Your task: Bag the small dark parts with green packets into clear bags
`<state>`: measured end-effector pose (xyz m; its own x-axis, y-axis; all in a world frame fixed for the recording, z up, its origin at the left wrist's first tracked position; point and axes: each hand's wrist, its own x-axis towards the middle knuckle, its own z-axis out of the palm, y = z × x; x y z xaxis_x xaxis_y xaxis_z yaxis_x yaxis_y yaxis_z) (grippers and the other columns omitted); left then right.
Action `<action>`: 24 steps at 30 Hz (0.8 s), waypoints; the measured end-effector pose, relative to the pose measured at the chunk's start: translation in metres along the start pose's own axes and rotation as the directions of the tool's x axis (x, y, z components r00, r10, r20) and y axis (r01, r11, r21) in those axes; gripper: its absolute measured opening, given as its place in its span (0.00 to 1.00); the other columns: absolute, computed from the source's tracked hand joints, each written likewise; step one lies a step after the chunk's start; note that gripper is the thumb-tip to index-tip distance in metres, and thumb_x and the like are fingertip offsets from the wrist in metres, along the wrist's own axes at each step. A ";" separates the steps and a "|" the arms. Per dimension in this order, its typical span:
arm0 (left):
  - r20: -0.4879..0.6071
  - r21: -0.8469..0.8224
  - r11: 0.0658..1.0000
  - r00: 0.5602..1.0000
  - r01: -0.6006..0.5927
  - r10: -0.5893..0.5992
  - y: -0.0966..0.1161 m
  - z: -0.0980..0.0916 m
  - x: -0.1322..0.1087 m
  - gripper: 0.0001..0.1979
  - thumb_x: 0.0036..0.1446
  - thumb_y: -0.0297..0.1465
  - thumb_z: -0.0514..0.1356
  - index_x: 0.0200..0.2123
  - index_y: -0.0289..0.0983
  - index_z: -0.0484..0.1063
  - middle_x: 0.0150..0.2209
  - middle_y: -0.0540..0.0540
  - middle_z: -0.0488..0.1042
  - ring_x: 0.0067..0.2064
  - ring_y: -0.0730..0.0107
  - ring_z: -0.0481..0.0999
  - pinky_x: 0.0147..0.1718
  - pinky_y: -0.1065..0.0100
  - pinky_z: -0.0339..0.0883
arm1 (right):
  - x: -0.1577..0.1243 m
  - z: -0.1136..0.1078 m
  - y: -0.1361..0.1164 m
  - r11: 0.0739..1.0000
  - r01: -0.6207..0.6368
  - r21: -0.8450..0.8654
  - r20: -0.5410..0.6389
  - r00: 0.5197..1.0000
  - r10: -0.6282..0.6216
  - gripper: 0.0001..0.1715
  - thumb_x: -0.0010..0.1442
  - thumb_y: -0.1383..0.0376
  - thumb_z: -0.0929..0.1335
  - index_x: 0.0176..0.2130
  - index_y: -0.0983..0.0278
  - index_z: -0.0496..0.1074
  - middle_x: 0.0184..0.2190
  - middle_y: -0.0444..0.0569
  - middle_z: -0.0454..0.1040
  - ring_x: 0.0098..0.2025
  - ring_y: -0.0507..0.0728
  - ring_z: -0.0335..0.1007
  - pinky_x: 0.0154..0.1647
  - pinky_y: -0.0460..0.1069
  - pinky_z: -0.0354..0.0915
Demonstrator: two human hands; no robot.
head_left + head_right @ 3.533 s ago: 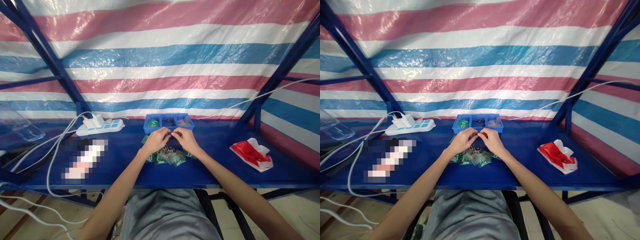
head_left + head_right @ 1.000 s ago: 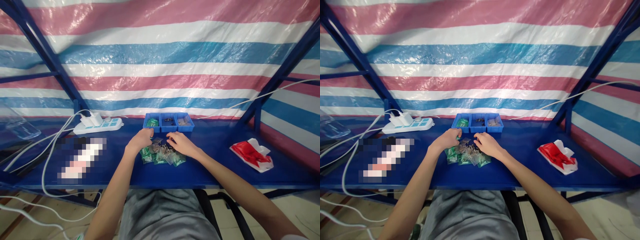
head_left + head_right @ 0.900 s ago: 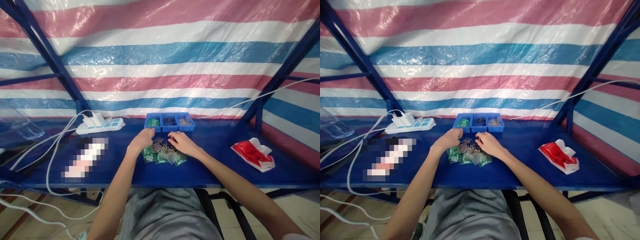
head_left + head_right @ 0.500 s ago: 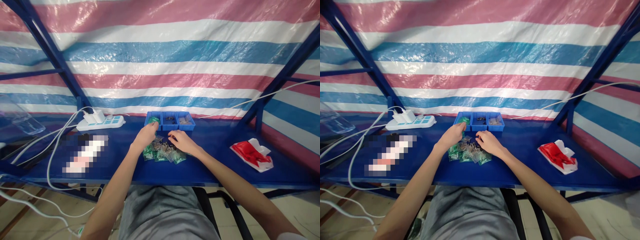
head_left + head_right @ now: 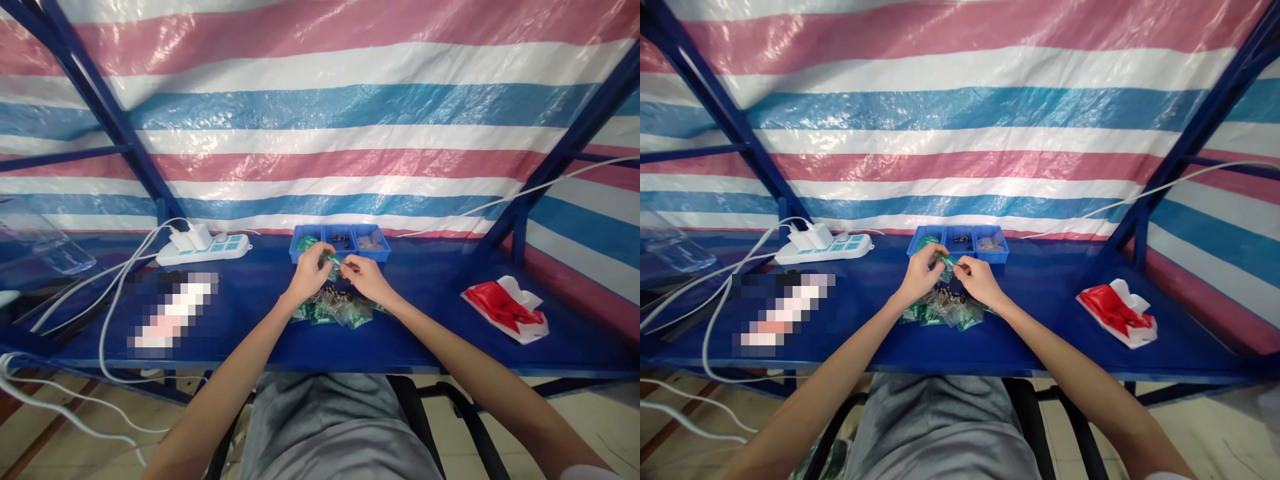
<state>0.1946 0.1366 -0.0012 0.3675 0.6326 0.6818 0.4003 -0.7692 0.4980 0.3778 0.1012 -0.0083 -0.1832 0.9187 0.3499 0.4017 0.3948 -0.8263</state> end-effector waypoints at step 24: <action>0.186 0.245 0.961 0.979 -0.127 0.082 -0.004 -0.012 0.000 0.08 0.65 0.27 0.57 0.44 0.39 0.74 0.48 0.43 0.74 0.51 0.61 0.75 0.49 0.60 0.71 | 0.009 -0.003 0.020 0.934 -0.201 0.295 -0.106 0.965 0.241 0.18 0.61 0.51 0.68 0.44 0.61 0.68 0.27 0.43 0.72 0.26 0.55 0.73 0.20 0.46 0.64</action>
<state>0.1831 0.1382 0.0030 0.5489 0.5729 0.6086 0.5436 -0.7978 0.2607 0.3868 0.1177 -0.0199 0.0156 0.9826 0.1851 0.1478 0.1808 -0.9723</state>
